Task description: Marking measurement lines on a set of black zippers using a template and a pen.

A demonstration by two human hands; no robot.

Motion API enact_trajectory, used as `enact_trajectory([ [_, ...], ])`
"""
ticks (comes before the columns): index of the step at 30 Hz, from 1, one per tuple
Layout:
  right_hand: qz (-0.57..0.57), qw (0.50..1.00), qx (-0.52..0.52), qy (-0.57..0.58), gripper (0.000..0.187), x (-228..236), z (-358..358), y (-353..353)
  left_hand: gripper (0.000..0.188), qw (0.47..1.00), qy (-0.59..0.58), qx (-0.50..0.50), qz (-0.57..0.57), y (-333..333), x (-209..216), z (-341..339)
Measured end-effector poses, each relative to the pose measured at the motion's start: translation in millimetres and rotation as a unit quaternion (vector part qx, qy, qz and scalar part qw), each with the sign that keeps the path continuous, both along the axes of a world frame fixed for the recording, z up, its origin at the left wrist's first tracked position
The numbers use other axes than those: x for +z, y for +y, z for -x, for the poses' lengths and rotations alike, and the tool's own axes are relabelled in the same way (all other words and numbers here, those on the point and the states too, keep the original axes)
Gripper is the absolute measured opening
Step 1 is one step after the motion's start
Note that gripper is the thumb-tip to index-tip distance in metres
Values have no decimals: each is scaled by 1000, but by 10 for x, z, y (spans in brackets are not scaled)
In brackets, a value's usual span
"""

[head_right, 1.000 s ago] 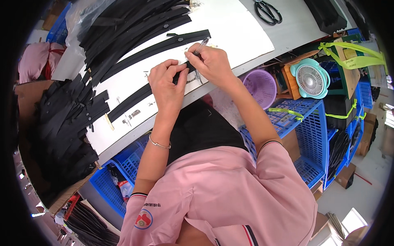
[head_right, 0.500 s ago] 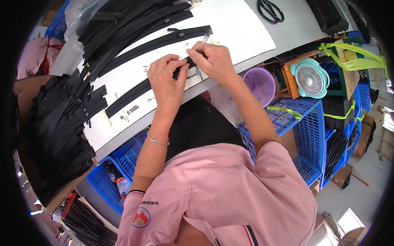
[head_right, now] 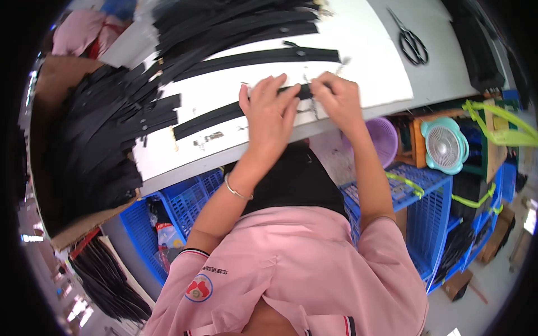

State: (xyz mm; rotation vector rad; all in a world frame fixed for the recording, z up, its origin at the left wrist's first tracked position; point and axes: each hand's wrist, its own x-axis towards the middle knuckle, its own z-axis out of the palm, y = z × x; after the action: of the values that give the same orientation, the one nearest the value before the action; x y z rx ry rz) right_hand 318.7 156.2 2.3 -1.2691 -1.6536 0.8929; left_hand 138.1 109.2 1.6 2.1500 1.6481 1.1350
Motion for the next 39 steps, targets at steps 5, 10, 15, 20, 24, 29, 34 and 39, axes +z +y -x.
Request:
enact_trajectory([
  [5,-30,983,-75,167,17,-1,56,-44,55,994,77,-3,80,-168,31,12],
  [10,-29,973,-109,201,16,-53,8,-34,46,996,45,-74,32,458,-53,2],
  [15,-14,975,-112,192,15,-74,2,-19,41,996,79,-13,-30,1274,-155,182],
  [20,-4,979,-97,181,15,-54,29,-6,46,995,94,-4,-26,1688,-96,392],
  [24,2,982,-92,166,15,-76,17,14,44,995,100,-15,27,1529,-25,468],
  [29,0,982,-103,159,15,-59,14,1,43,996,69,-41,38,711,67,1008],
  [34,2,983,-78,164,16,20,89,12,69,987,131,93,11,-144,185,2090],
  [39,2,982,-78,174,15,7,79,7,36,958,193,201,70,-470,160,2797],
])
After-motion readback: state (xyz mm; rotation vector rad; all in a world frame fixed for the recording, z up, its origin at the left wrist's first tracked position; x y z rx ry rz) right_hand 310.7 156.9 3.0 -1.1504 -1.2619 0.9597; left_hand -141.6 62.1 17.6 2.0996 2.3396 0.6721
